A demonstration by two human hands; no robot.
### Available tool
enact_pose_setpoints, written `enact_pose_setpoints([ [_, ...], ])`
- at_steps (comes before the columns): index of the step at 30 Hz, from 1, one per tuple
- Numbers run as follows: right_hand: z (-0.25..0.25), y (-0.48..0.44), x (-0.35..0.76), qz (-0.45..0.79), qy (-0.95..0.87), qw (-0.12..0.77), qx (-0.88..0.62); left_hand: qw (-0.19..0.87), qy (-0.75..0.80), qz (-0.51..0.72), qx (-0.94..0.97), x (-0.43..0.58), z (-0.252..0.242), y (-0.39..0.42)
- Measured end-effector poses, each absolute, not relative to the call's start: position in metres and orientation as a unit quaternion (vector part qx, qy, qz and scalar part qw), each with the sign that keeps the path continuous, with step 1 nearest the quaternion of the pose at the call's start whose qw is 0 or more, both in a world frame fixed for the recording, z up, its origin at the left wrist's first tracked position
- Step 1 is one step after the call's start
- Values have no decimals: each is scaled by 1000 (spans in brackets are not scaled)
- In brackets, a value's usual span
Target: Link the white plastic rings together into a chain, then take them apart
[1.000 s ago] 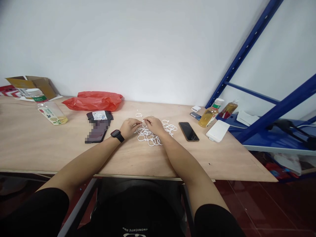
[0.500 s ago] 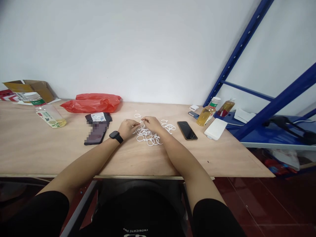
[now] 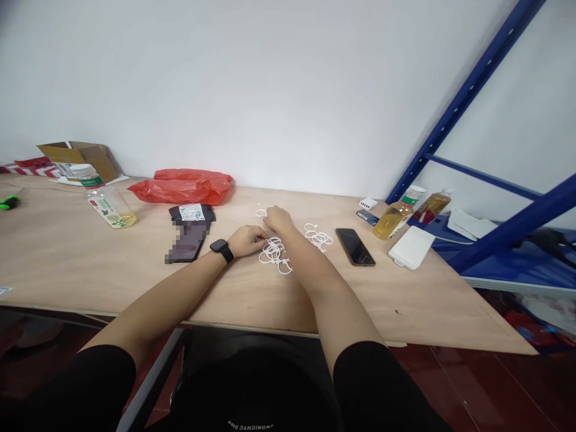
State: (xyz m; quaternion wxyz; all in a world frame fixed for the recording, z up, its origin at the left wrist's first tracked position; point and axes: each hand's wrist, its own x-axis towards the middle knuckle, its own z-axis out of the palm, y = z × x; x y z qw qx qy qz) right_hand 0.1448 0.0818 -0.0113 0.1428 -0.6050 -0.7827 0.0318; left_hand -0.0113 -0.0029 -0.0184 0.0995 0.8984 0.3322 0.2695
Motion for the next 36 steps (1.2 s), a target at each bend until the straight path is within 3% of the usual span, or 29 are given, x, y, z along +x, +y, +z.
enact_pose_setpoints([
  [5, -9, 80, 142, 28, -769, 156, -619, 74, 317, 314, 892, -9, -19, -2],
  [10, 4, 50, 160, 1, -813, 192, -549, -22, 423, 425, 800, -13, -21, 4],
  [14, 10, 15, 182, -1, -848, 231, -477, 3, 425, 407, 808, -14, -22, 6],
  [24, -2, -33, 205, 81, -800, 368, -467, 18, 309, 391, 867, -5, -11, -9],
  [36, -5, -42, 203, 89, -778, 410, -468, 26, 294, 389, 873, -2, -10, -11],
])
